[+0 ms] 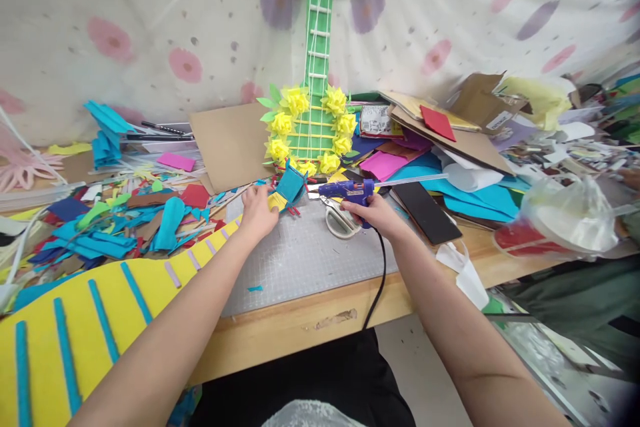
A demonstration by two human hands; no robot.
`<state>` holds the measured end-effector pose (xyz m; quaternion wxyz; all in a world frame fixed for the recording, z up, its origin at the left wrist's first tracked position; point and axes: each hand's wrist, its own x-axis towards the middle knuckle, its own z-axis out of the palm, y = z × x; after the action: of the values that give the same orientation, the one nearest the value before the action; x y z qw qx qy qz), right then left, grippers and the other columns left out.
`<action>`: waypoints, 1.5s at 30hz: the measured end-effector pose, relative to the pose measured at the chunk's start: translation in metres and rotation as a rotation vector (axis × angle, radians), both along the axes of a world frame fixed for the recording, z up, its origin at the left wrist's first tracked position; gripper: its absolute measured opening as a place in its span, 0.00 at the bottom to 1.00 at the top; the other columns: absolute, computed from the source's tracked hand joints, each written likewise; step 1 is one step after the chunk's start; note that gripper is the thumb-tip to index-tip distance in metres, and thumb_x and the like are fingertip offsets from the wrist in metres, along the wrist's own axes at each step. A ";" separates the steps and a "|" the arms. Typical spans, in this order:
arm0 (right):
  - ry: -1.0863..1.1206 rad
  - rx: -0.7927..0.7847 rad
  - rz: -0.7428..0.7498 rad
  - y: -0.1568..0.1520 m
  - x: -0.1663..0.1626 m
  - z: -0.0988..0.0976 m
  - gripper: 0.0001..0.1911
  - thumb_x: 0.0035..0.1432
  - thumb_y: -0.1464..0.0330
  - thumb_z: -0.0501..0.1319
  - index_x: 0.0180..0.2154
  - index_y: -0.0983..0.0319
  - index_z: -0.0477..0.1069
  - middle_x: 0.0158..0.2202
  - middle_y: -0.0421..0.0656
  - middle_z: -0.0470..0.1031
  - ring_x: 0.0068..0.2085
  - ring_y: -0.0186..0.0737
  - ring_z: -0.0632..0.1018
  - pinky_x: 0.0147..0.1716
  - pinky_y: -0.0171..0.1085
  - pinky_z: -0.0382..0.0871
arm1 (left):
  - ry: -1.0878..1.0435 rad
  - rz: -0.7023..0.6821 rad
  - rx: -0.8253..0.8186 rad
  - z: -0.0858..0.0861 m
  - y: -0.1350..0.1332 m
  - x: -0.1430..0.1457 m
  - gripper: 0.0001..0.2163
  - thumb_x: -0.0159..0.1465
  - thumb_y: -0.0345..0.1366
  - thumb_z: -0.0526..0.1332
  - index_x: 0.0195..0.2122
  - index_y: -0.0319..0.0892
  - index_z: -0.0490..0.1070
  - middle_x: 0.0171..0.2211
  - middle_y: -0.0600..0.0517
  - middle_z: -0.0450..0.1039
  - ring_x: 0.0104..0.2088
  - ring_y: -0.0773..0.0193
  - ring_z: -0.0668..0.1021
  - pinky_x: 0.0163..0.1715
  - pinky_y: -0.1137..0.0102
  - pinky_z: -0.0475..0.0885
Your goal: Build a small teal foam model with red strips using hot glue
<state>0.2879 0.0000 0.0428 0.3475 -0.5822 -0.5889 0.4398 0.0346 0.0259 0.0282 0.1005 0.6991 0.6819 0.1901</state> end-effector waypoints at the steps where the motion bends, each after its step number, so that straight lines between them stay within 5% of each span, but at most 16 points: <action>1: -0.044 0.010 0.016 0.001 -0.007 0.002 0.21 0.46 0.52 0.63 0.28 0.65 0.71 0.17 0.36 0.65 0.19 0.30 0.65 0.21 0.32 0.58 | 0.002 0.011 -0.009 0.001 0.000 0.000 0.19 0.55 0.33 0.58 0.49 0.43 0.63 0.49 0.43 0.63 0.55 0.53 0.64 0.55 0.59 0.59; 7: -0.361 0.223 0.078 0.009 -0.046 0.007 0.16 0.52 0.61 0.62 0.41 0.61 0.74 0.37 0.43 0.77 0.39 0.40 0.76 0.38 0.35 0.66 | 0.142 0.013 -0.048 0.012 0.003 0.001 0.20 0.54 0.36 0.61 0.50 0.49 0.64 0.48 0.46 0.64 0.53 0.51 0.65 0.52 0.58 0.60; 13: -0.596 0.249 0.119 0.010 -0.063 0.016 0.16 0.55 0.59 0.60 0.42 0.61 0.74 0.40 0.46 0.77 0.41 0.42 0.76 0.37 0.34 0.64 | 0.139 -0.003 -0.042 0.011 0.000 0.002 0.20 0.56 0.34 0.60 0.50 0.45 0.64 0.48 0.44 0.64 0.51 0.54 0.66 0.50 0.63 0.62; 25: -0.933 0.143 0.251 0.028 -0.087 0.067 0.21 0.55 0.54 0.59 0.41 0.63 0.74 0.37 0.50 0.77 0.38 0.47 0.76 0.32 0.36 0.63 | 0.189 0.112 -0.072 0.013 -0.008 0.009 0.20 0.57 0.35 0.59 0.51 0.41 0.62 0.51 0.41 0.65 0.53 0.51 0.66 0.49 0.61 0.60; 31: -1.067 0.065 0.320 0.044 -0.100 0.085 0.21 0.54 0.53 0.59 0.35 0.65 0.74 0.26 0.48 0.75 0.32 0.45 0.76 0.29 0.36 0.63 | 0.158 0.123 -0.087 0.012 -0.005 0.008 0.20 0.56 0.35 0.60 0.51 0.40 0.61 0.51 0.40 0.67 0.54 0.49 0.66 0.49 0.60 0.60; 45: -1.122 -0.100 0.425 0.055 -0.117 0.097 0.21 0.54 0.53 0.58 0.31 0.66 0.74 0.21 0.44 0.73 0.23 0.40 0.76 0.26 0.36 0.67 | 0.183 0.122 -0.215 0.019 0.005 0.003 0.24 0.55 0.40 0.62 0.50 0.36 0.60 0.54 0.36 0.65 0.55 0.49 0.67 0.52 0.60 0.60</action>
<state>0.1709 0.0548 0.1403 -0.1398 -0.6106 -0.7644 0.1525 0.0375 0.0311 0.0473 0.1004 0.6562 0.7457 0.0572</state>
